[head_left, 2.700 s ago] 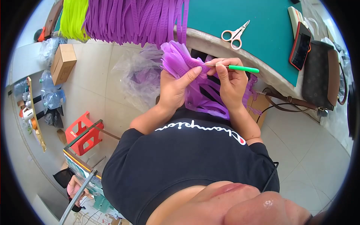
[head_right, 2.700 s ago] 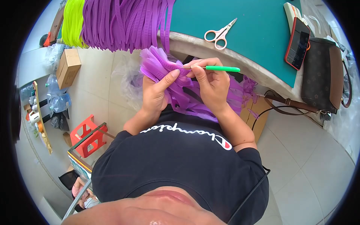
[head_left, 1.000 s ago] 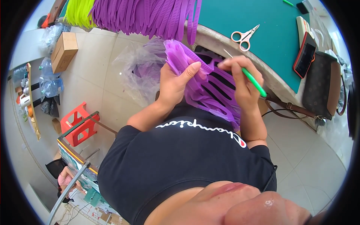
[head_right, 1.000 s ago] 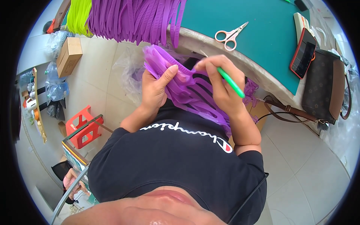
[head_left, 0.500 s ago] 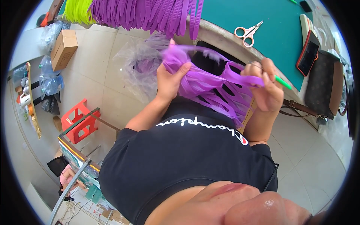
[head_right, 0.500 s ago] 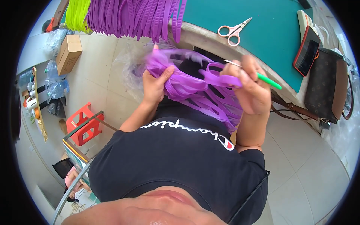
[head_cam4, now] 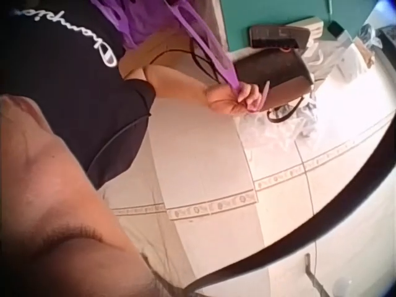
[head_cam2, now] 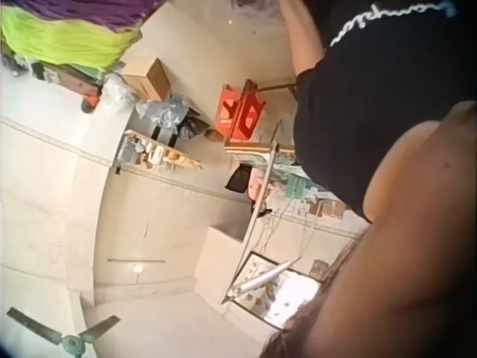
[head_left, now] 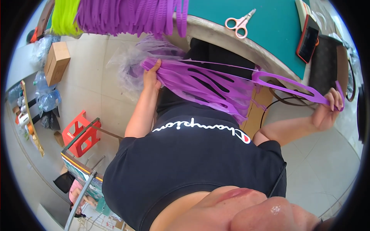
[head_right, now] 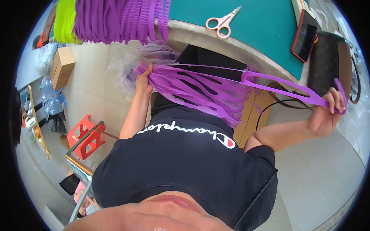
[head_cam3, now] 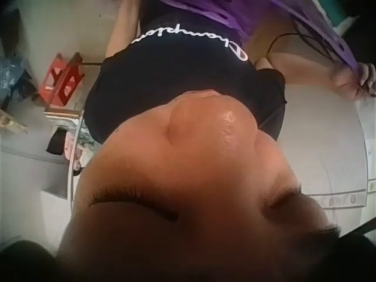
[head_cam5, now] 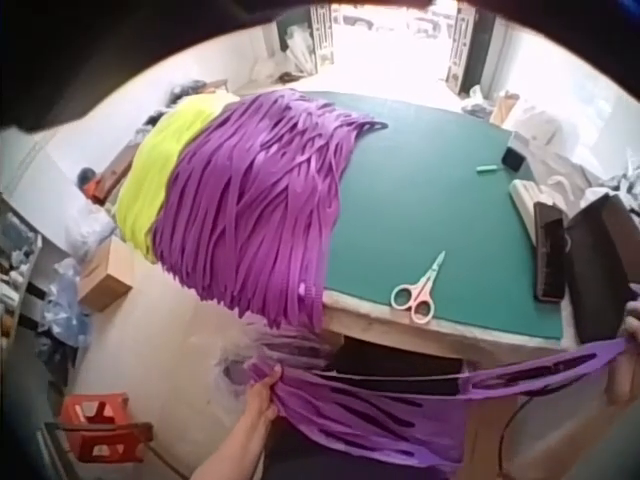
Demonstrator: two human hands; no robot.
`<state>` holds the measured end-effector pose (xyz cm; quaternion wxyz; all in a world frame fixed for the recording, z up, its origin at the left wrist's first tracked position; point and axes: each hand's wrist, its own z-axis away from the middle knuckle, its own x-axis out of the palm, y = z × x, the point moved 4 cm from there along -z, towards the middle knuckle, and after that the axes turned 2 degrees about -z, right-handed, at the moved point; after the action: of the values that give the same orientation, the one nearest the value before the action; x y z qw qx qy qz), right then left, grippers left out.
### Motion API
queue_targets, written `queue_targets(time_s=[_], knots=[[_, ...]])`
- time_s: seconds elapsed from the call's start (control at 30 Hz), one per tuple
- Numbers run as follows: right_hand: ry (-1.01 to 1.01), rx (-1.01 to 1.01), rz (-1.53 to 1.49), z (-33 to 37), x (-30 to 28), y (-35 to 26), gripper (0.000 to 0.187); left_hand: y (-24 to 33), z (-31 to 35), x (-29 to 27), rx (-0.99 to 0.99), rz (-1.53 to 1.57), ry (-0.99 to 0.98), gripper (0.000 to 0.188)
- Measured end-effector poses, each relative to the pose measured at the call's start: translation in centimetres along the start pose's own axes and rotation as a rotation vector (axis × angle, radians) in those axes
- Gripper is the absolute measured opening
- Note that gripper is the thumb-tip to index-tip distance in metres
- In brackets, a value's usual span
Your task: Manually assembling and tying purple fringe fabric strips onto a toy base using a hook tool.
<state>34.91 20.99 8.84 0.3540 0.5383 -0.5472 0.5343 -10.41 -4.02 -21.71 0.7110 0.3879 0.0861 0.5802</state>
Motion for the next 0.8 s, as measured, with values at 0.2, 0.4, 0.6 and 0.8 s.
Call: queue_targets(time_s=[0.2, 0.4, 0.6, 0.8], knots=[[0.110, -0.282, 0.193, 1.2, 2.4, -13.6, 0.008, -2.6, -3.2, -1.8, -0.229, 0.091, -0.066, 0.022], [0.036, -0.140, 0.263, 2.2, 7.2, -10.4, 0.013, -0.6, 0.8, 4.0, -0.248, -0.143, -0.340, 0.030], [-0.108, 0.093, 0.546, 1.0, 7.8, 2.6, 0.014, 3.9, 1.0, 4.6, 0.102, -0.712, -0.310, 0.052], [-0.342, 0.162, 0.585, -0.7, 7.9, 14.7, 0.014, 5.8, 11.7, 14.0, 0.873, -1.148, -0.591, 0.066]])
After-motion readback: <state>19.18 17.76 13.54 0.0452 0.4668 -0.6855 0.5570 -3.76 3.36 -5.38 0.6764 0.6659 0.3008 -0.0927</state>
